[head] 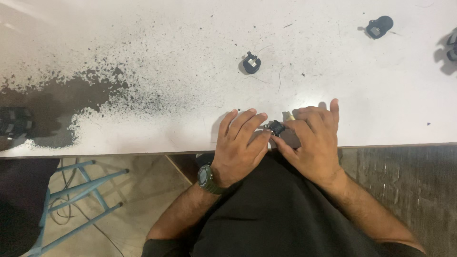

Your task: The person sits at a white worktable and assembles small black plastic rotor-like parts onto metal hub inserts, one at a time, using a small hand tool to press and seat each part. Finished assemblies are set aside in growing piles on the table, and at the end the person gathers the completed parts together.

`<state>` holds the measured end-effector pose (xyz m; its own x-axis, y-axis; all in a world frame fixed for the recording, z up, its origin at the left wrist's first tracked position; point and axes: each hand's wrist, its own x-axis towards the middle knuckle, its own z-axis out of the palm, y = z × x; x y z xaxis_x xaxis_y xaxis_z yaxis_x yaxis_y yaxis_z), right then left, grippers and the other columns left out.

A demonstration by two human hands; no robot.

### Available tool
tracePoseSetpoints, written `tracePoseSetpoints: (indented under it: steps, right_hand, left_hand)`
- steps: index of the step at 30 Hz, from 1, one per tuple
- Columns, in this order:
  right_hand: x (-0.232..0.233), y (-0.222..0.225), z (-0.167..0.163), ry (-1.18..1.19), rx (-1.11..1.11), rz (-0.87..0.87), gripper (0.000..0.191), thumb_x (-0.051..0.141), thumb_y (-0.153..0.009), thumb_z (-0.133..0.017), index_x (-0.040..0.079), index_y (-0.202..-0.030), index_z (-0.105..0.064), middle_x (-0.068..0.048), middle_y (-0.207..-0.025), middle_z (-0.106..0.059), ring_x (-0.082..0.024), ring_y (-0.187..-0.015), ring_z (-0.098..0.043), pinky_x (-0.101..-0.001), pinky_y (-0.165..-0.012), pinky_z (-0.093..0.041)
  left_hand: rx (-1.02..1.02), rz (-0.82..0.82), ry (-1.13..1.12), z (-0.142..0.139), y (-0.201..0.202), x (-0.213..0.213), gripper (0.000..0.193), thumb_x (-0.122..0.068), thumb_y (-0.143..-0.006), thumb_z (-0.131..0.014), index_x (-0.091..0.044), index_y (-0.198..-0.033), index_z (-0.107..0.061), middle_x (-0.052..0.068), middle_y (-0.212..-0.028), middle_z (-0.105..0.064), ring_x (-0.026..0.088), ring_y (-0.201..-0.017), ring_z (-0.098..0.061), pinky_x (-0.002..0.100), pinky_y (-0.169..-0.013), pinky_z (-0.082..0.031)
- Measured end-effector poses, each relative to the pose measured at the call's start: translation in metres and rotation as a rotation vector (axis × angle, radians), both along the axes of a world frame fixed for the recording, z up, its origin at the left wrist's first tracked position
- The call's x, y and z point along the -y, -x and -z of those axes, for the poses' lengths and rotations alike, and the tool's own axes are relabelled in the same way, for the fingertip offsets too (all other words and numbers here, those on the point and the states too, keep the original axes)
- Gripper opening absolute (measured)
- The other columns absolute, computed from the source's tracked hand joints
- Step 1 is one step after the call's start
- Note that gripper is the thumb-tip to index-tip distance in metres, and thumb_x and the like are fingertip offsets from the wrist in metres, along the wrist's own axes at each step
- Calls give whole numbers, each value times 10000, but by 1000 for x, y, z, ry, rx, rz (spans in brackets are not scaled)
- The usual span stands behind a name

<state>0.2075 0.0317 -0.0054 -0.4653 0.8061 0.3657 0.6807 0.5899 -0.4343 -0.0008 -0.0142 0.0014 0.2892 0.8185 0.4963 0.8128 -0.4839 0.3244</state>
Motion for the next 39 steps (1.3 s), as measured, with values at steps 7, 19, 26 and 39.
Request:
tracePoseSetpoints:
  steps: [7, 19, 26, 39]
  right_hand:
    - [11, -9, 15, -111, -280, -143, 297, 19, -865, -810, 109, -1101, -655, -70, -1052, -625, -299, -1214, -625, -612, -1299, -237]
    - [12, 0, 21, -42, -264, -149, 368, -41, -791, -789, 100, -1063, -585, -65, -990, -662, -280, -1155, -666, -625, -1251, -308]
    - [12, 0, 21, -50, -264, -163, 363, -26, -812, -805, 101, -1076, -590, -55, -985, -665, -278, -1156, -660, -620, -1251, -307]
    - [14, -4, 27, -90, -280, -163, 343, -58, -795, -790, 96, -1040, -605, -64, -946, -640, -291, -1174, -667, -636, -1247, -260]
  left_hand:
    - [104, -67, 25, 6, -3, 4, 189, -163, -907, -794, -124, -1076, -719, 56, -1354, -597, 248, -1338, -527, 531, -1204, -344]
    - [108, -32, -2, 9, -4, 4, 180, -142, -896, -798, -118, -1056, -719, 67, -1385, -590, 264, -1348, -530, 534, -1203, -362]
    - [84, 2, -51, 7, -8, 1, 139, -153, -928, -793, -120, -1049, -731, 59, -1387, -581, 256, -1355, -518, 532, -1203, -350]
    - [200, -144, 121, 4, -14, -3, 122, -135, -866, -772, -117, -963, -699, 20, -1196, -656, 242, -1279, -578, 558, -1197, -321]
